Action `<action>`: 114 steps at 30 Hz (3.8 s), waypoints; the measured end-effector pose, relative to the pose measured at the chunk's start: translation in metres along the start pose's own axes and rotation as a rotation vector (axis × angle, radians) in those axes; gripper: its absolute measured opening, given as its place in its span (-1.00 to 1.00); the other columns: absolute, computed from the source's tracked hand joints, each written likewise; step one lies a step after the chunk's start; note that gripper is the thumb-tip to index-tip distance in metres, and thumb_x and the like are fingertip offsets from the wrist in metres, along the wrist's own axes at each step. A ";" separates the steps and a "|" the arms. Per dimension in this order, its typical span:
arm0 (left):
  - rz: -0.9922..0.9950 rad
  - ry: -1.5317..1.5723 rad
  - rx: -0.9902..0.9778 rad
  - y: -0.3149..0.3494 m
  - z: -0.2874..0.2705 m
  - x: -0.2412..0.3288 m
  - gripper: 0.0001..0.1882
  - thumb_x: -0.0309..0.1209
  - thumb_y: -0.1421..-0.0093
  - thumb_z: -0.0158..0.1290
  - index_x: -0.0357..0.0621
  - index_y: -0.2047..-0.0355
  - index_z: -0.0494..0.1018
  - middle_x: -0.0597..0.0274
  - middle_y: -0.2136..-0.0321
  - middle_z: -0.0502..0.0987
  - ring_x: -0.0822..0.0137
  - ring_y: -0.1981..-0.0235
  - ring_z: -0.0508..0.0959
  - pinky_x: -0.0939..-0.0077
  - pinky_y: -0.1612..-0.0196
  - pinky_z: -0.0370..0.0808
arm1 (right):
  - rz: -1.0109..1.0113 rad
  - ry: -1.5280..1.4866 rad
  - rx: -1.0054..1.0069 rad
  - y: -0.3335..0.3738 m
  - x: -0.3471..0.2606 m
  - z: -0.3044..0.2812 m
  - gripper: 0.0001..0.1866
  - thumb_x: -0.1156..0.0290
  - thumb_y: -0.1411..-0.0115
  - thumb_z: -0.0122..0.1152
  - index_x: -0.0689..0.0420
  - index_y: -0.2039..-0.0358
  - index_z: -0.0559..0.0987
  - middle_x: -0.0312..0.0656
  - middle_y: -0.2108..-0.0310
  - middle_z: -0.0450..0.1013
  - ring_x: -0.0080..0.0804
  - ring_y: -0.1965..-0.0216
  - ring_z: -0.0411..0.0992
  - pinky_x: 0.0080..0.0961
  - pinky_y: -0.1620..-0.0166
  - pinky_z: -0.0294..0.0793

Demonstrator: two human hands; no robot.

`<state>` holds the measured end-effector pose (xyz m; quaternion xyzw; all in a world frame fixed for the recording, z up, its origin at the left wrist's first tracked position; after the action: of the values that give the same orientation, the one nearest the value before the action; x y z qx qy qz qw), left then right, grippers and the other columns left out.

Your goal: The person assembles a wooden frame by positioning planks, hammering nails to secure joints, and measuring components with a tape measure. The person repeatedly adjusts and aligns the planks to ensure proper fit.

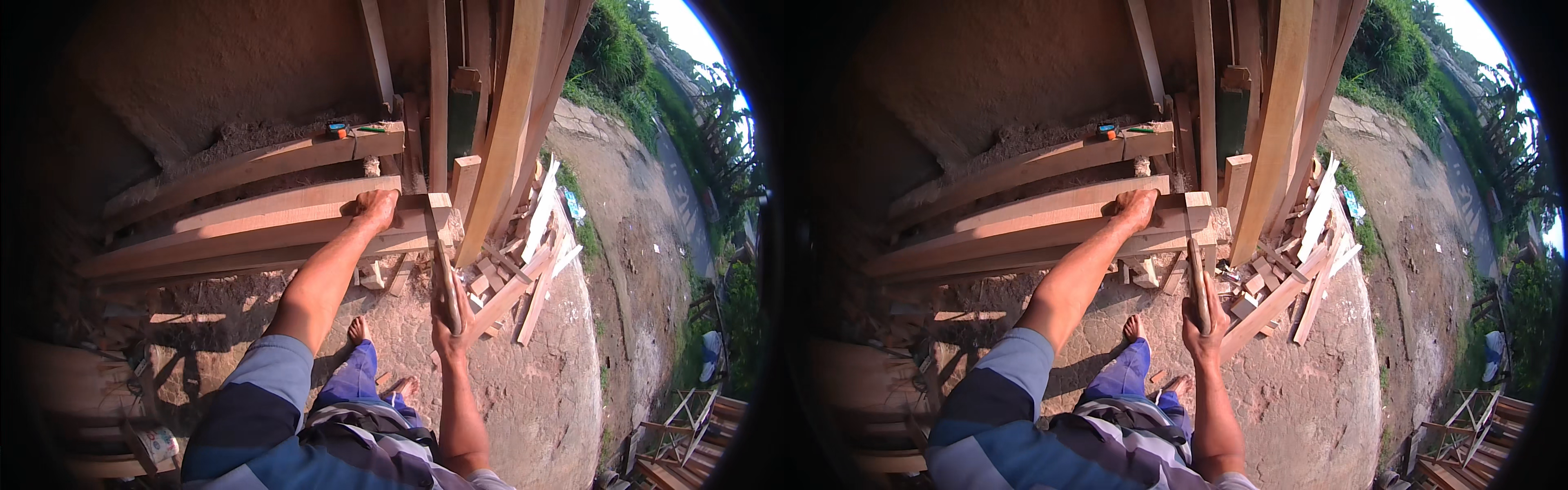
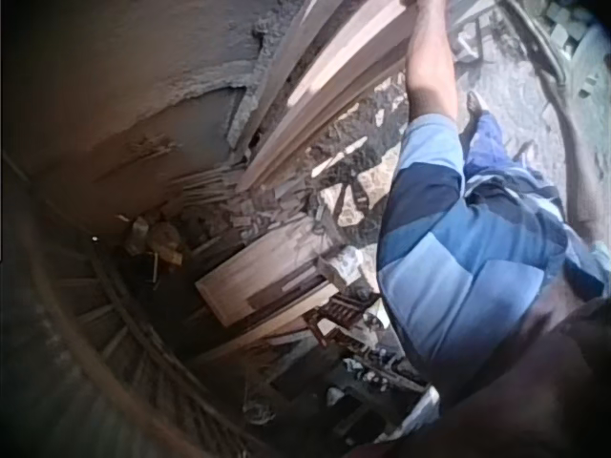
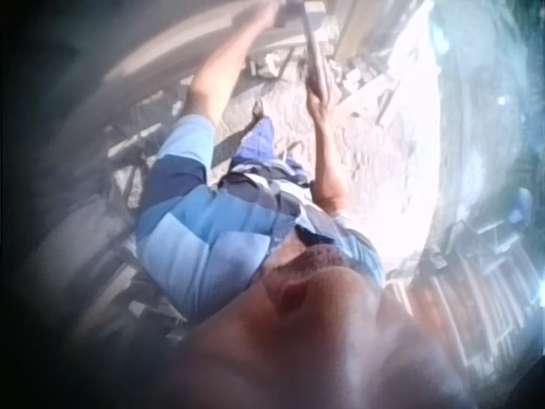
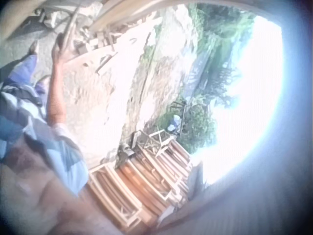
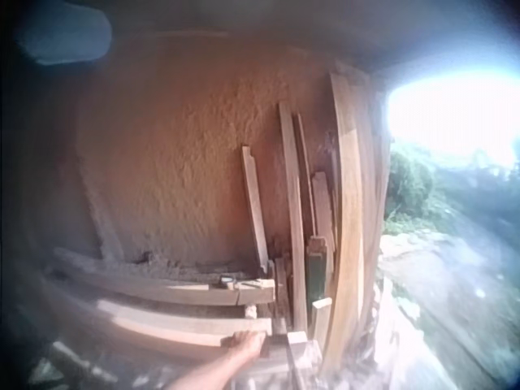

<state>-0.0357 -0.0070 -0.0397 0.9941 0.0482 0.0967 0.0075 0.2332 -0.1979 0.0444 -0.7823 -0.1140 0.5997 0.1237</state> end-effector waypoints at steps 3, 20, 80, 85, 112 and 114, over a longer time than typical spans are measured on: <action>-0.024 0.027 0.123 -0.004 -0.001 -0.009 -0.81 -0.35 -0.18 0.08 -0.05 0.24 0.64 -0.04 0.25 0.68 -0.09 0.16 0.68 -0.01 0.15 0.60 | -0.216 0.167 -0.004 -0.112 0.014 0.066 -0.42 0.53 -0.16 0.30 0.17 -0.24 0.47 0.08 0.08 0.59 -0.30 0.14 0.59 -0.40 0.05 0.53; -0.010 -0.054 -0.014 0.001 -0.016 0.004 -0.82 -0.47 -0.14 0.09 -0.11 0.25 0.63 -0.04 0.23 0.68 -0.04 0.17 0.69 0.00 0.27 0.61 | -0.061 -0.006 -0.008 -0.096 0.037 0.059 -0.37 0.51 -0.15 0.31 0.13 -0.27 0.45 0.09 0.13 0.60 -0.27 0.22 0.61 -0.41 0.12 0.54; -0.049 0.066 -0.095 -0.009 -0.017 -0.001 -0.37 -0.09 0.13 0.43 -0.01 0.02 0.58 -0.04 0.15 0.66 -0.12 0.05 0.63 -0.12 0.07 0.57 | 0.011 0.077 -0.018 0.065 0.002 -0.019 -0.35 0.59 -0.11 0.31 0.23 -0.26 0.45 0.04 -0.03 0.59 -0.28 -0.01 0.60 -0.39 -0.08 0.52; -0.050 -0.023 -0.061 -0.007 -0.011 -0.001 -0.49 -0.13 0.05 0.39 -0.05 0.11 0.57 -0.06 0.13 0.65 -0.16 0.05 0.62 -0.04 0.05 0.54 | -0.125 0.006 0.007 -0.098 0.039 0.069 -0.36 0.54 -0.13 0.31 0.14 -0.27 0.45 0.06 0.09 0.59 -0.30 0.17 0.56 -0.44 0.05 0.52; -0.032 0.083 -0.157 -0.018 -0.019 -0.001 -0.32 -0.09 0.24 0.43 -0.01 0.05 0.60 -0.08 0.17 0.66 -0.12 0.06 0.63 -0.03 0.02 0.53 | 0.112 0.138 -0.068 0.110 0.010 -0.036 -0.37 0.50 -0.13 0.28 0.26 -0.25 0.43 0.07 0.01 0.60 -0.14 -0.03 0.60 -0.30 -0.13 0.52; -0.053 0.086 -0.103 -0.004 -0.017 0.002 -0.48 -0.16 0.09 0.36 -0.03 0.10 0.58 -0.10 0.19 0.65 -0.15 0.08 0.63 -0.05 0.05 0.54 | -0.019 0.038 -0.021 0.005 0.034 0.022 -0.31 0.53 -0.13 0.28 0.16 -0.32 0.39 0.09 -0.05 0.56 -0.02 0.02 0.61 -0.35 -0.02 0.56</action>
<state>-0.0369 -0.0023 -0.0230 0.9857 0.0698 0.1414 0.0591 0.2207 -0.1904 0.0066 -0.7938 -0.1254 0.5822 0.1233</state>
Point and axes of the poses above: each hand's wrist, its own y-axis away from the middle knuckle, its own z-axis out of the palm, x = y × z, the point moved 8 cm from there along -y, towards the middle knuckle
